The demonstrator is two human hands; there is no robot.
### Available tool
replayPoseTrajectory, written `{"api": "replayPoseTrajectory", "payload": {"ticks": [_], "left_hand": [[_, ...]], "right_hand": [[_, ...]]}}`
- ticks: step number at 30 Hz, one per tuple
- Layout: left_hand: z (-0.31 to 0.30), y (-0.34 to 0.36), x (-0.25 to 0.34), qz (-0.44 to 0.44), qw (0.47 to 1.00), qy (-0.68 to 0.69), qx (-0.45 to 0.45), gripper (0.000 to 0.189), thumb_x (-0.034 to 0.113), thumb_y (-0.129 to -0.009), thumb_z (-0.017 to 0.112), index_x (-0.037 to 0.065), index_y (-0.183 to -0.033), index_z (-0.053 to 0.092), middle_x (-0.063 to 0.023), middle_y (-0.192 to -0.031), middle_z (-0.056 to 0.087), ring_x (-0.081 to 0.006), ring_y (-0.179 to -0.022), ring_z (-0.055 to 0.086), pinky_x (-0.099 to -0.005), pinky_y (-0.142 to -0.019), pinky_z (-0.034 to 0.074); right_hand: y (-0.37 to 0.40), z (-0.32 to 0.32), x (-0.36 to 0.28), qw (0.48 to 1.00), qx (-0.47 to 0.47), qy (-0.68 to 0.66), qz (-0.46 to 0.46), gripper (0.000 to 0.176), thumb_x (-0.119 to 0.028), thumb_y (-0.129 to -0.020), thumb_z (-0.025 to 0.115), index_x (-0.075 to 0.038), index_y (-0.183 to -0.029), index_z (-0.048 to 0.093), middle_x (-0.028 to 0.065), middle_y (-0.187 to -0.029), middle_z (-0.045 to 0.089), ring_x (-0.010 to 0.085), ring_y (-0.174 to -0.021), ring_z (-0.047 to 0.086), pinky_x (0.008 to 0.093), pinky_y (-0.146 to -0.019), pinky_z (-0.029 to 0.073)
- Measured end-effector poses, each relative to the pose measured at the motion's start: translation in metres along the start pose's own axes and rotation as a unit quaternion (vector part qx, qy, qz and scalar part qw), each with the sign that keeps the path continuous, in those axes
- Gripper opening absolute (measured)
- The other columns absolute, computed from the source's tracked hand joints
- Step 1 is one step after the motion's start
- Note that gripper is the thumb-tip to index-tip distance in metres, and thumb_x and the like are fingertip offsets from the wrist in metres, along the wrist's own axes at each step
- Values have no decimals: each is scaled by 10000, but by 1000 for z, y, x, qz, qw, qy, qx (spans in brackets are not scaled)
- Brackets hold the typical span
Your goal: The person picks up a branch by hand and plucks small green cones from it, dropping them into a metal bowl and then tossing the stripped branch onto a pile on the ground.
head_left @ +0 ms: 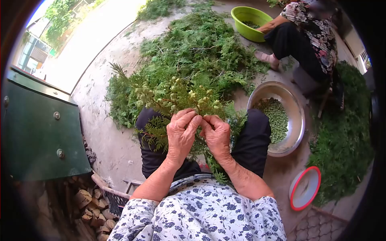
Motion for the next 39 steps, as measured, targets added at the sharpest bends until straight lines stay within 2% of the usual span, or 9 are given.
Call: {"api": "replayPoseTrajectory", "payload": {"ticks": [3, 5, 6, 13, 15, 21, 31, 35, 39], "left_hand": [[-2, -1, -5, 42, 998, 18, 51, 168, 129, -819, 638, -6, -918, 655, -90, -771, 630, -192, -669, 593, -262, -577, 463], [19, 8, -46, -235, 934, 269, 12, 174, 152, -846, 624, -8, -906, 658, -27, -675, 600, -97, -524, 517, -219, -459, 398], [23, 8, -45, -240, 925, 293, 17, 167, 164, -866, 607, 3, -891, 645, 21, -624, 561, -27, -446, 423, -188, -390, 317], [24, 12, -53, -284, 881, 378, 24, 130, 176, -873, 596, 56, -827, 583, 21, -655, 577, -26, -442, 425, -169, -386, 302], [26, 15, -60, -275, 884, 377, 18, 131, 179, -876, 592, 56, -830, 580, 16, -684, 589, -26, -447, 427, -169, -386, 302], [26, 18, -60, -266, 888, 376, 7, 139, 183, -883, 584, 53, -835, 577, 9, -725, 600, -23, -468, 424, -168, -401, 311], [23, 22, -63, -267, 876, 401, 33, 147, 176, -829, 658, 50, -883, 606, 65, -730, 568, 0, -526, 351, -174, -451, 280], [26, 24, -59, -304, 849, 432, 15, 112, 129, -829, 644, 65, -909, 600, 26, -793, 619, -16, -595, 510, -146, -425, 317], [31, 31, -61, -335, 839, 429, 4, 111, 130, -826, 646, 70, -907, 601, 25, -792, 620, -20, -588, 511, -149, -427, 320]], "right_hand": [[2, 8, 1, 999, -15, 39, -9, 125, -67, -825, 620, 44, -882, 619, 37, -773, 579, 84, -510, 525, 225, -453, 414], [3, 11, -1, 999, -26, 24, -22, 113, -50, -835, 595, 49, -885, 621, 50, -784, 586, 97, -538, 554, 223, -463, 438], [4, 10, 1, 999, -25, 24, -21, 113, -50, -835, 595, 49, -885, 621, 50, -784, 586, 97, -538, 554, 223, -463, 438], [5, -24, 13, 996, 35, -69, 46, 145, -89, -873, 567, 18, -972, 568, 56, -819, 591, 76, -581, 573, 189, -458, 446], [-6, -26, 9, 983, 30, -176, 35, 310, -133, -830, 647, 13, -1065, 510, 47, -811, 586, 74, -542, 540, 180, -441, 415], [-19, -11, 12, 970, -32, -223, 86, 494, -112, -756, 723, -6, -1153, 449, 22, -796, 590, 58, -610, 541, 159, -463, 396], [-16, 2, 5, 977, -83, -193, 48, 507, -41, -765, 690, 0, -1196, 426, 31, -802, 589, 52, -644, 532, 178, -526, 441], [-12, 5, -2, 964, -159, -197, 78, 495, -31, -767, 682, -3, -1194, 433, 22, -785, 571, 57, -641, 536, 186, -529, 451], [-7, 8, -1, 951, -226, -179, 111, 462, -19, -766, 677, -7, -1170, 454, 2, -758, 552, 59, -627, 530, 193, -527, 451]]}}
Point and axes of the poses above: each hand's wrist, its own y-axis away from the middle knuckle, its own z-axis out of the palm, x = y × z, the point moved 10 cm from there along -y, towards the middle knuckle
